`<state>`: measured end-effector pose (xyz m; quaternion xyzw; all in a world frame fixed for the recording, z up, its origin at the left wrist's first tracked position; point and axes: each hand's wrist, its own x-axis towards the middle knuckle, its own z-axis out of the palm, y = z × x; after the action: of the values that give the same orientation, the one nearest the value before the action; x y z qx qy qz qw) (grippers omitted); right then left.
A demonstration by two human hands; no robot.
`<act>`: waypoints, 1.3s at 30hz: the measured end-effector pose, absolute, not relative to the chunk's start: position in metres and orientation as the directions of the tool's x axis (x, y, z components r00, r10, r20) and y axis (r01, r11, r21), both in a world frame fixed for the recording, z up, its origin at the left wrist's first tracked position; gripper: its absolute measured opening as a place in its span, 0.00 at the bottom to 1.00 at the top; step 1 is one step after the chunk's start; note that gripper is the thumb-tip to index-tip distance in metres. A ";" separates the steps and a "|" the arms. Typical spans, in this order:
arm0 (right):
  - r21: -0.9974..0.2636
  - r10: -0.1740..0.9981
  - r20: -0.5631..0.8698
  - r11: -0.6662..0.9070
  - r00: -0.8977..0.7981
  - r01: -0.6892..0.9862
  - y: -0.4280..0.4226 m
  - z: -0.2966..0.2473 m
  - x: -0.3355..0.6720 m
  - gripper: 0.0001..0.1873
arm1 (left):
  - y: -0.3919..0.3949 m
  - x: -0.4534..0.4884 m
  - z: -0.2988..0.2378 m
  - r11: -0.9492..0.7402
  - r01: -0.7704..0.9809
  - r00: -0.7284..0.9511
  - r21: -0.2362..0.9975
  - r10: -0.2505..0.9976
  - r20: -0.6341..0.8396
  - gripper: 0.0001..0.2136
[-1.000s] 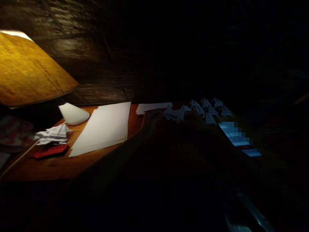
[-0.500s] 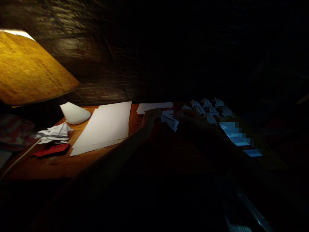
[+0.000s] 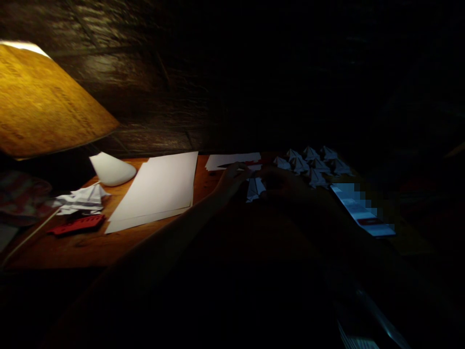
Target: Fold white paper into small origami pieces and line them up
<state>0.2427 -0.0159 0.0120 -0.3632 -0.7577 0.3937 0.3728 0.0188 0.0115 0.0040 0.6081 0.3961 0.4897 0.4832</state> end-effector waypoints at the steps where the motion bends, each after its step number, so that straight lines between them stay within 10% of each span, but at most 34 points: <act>1: -0.852 0.835 0.283 0.445 -0.472 0.276 -0.016 0.013 0.243 0.28 | 0.012 0.020 0.003 -0.191 0.000 0.196 0.982 0.963 0.187 0.08; 17: -0.837 0.883 0.304 0.428 -0.358 0.343 -0.008 0.008 0.243 0.30 | 0.015 0.025 -0.006 -0.115 -0.160 0.319 0.980 0.934 0.162 0.21; 39: -0.630 0.833 0.346 0.547 -0.431 0.551 -0.011 0.007 0.248 0.11 | 0.018 0.019 -0.011 -0.324 0.088 0.329 0.942 0.902 0.279 0.06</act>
<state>0.2482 -0.0112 0.0070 -0.4234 -0.8176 0.2175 0.3240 0.0193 0.0180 -0.0109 0.6778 0.3652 0.4499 0.4526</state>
